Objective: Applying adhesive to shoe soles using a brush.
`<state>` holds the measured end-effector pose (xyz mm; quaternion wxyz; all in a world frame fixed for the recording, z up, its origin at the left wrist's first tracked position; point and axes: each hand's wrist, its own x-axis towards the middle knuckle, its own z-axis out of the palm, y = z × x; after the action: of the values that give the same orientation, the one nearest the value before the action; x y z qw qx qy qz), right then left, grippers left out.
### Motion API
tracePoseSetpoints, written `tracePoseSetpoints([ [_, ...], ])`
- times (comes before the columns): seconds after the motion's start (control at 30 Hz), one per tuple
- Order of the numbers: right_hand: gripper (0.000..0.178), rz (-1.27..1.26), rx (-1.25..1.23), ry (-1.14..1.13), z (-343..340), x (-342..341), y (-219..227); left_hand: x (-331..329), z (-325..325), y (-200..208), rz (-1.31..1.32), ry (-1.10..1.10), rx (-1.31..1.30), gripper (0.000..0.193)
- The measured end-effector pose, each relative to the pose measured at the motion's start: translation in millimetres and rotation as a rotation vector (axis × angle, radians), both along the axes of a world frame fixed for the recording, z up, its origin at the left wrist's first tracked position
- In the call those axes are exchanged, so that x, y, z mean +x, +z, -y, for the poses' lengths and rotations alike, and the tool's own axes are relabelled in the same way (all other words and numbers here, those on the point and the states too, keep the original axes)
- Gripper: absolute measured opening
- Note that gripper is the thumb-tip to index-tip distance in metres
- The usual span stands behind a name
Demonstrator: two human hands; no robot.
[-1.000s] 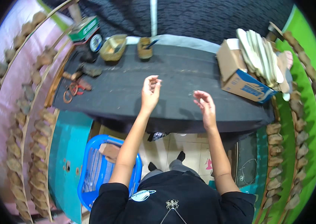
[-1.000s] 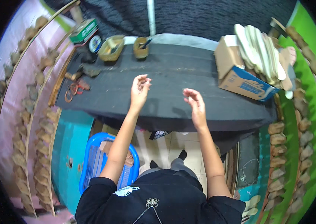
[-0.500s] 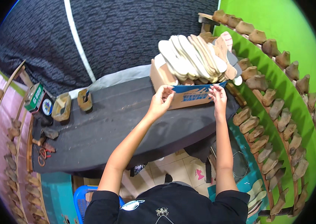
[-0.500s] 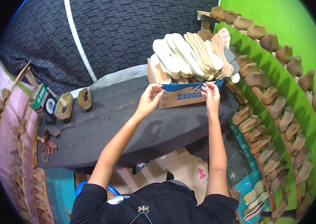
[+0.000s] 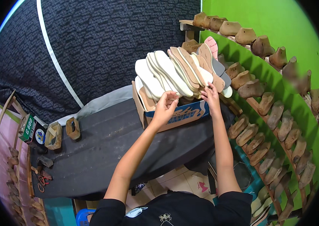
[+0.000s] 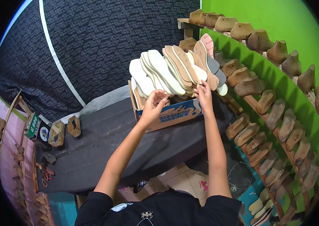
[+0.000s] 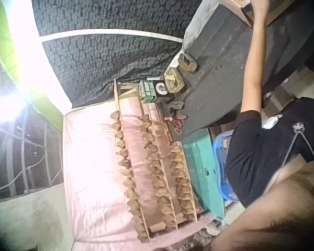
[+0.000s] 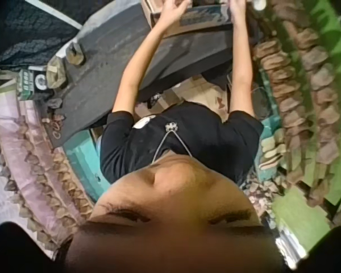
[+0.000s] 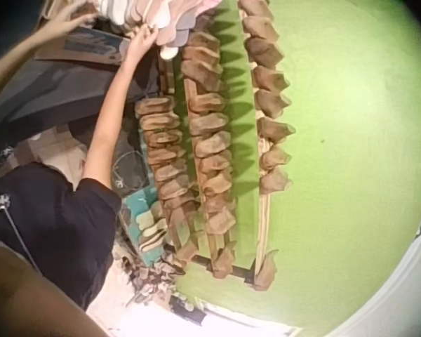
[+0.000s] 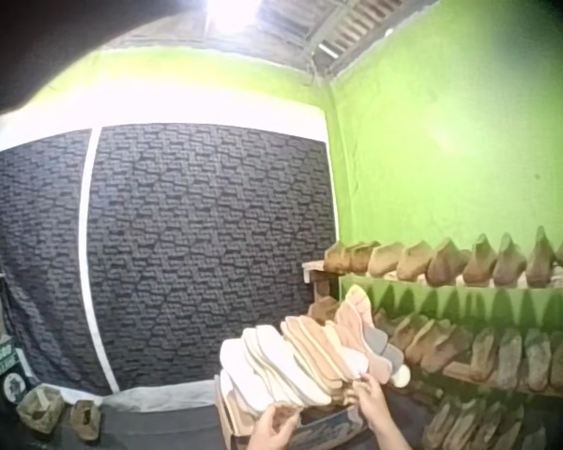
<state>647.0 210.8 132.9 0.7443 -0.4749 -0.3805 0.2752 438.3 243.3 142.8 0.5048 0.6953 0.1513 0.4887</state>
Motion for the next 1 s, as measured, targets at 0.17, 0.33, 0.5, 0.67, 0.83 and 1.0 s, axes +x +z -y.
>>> tracePoseSetpoints([
  [0.17, 0.038, -0.254, 0.063, 0.112, -3.3, 1.3, 9.8, 12.8, -10.1, 10.4, 0.010, -0.028, -0.042, 0.025],
  [0.33, 0.035, -0.352, 0.063, 0.166, -13.8, 9.3, 10.9, 23.4, -13.0, 13.6, 0.023, 0.007, -0.019, 0.025],
  [0.5, 0.033, -0.369, 0.046, 0.157, -21.7, 8.4, 15.5, 22.1, -14.4, 13.6, 0.054, -0.005, -0.063, 0.026],
  [0.67, 0.030, -0.400, 0.163, 0.157, -26.5, 5.4, 12.2, 19.8, -19.9, 13.7, 0.059, -0.012, -0.058, 0.025],
  [0.83, 0.027, -0.463, 0.169, 0.190, -25.3, 6.1, 16.1, 16.3, -23.5, 13.3, 0.058, -0.035, -0.108, 0.026],
  [1.0, 0.023, -0.428, 0.154, 0.271, -28.3, 12.5, 23.2, 32.9, -13.0, 38.8, 0.034, -0.137, -0.261, 0.036],
])
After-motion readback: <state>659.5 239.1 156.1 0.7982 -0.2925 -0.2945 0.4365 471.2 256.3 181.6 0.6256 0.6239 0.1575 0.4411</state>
